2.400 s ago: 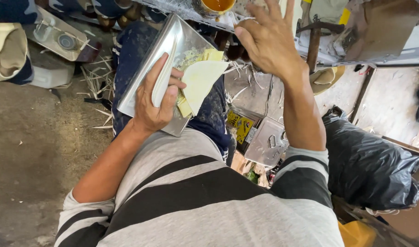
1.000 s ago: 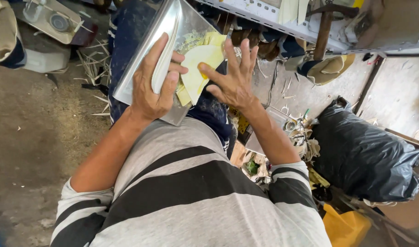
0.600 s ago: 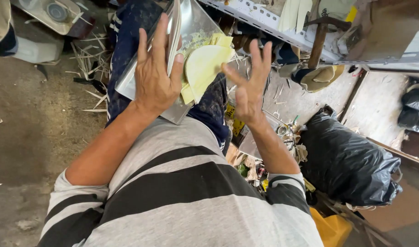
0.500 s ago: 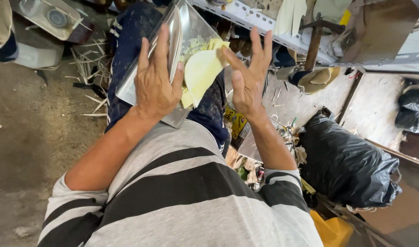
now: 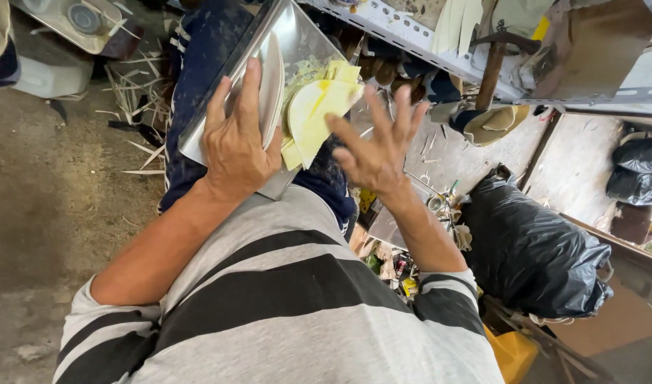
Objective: Applying adhesive to shoe upper components by pressing them onto a glue-covered metal tray and then stacking the pieces.
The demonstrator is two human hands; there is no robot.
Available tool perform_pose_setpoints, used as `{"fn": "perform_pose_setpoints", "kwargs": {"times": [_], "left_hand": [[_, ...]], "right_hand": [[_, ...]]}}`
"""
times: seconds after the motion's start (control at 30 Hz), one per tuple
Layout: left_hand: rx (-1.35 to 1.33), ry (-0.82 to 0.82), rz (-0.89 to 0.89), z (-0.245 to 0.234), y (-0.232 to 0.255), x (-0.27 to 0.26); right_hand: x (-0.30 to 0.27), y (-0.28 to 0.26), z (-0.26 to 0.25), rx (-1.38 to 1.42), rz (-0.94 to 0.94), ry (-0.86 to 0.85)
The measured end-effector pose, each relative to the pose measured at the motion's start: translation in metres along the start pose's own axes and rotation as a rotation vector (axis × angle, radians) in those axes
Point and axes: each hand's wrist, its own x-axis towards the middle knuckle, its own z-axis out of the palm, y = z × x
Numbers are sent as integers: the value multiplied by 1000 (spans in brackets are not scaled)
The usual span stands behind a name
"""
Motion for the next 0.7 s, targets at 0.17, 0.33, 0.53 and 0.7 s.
{"fn": "perform_pose_setpoints", "kwargs": {"times": [0.17, 0.33, 0.53, 0.7], "left_hand": [[-22, 43, -11, 6, -8, -8], [-112, 65, -65, 3, -8, -8], [-295, 133, -118, -8, -4, 6], [-348, 110, -160, -11, -3, 7]], "right_hand": [[7, 11, 10, -185, 104, -387], [23, 7, 10, -212, -76, -463], [25, 23, 10, -87, -323, -487], [19, 33, 12, 12, -528, -518]]}}
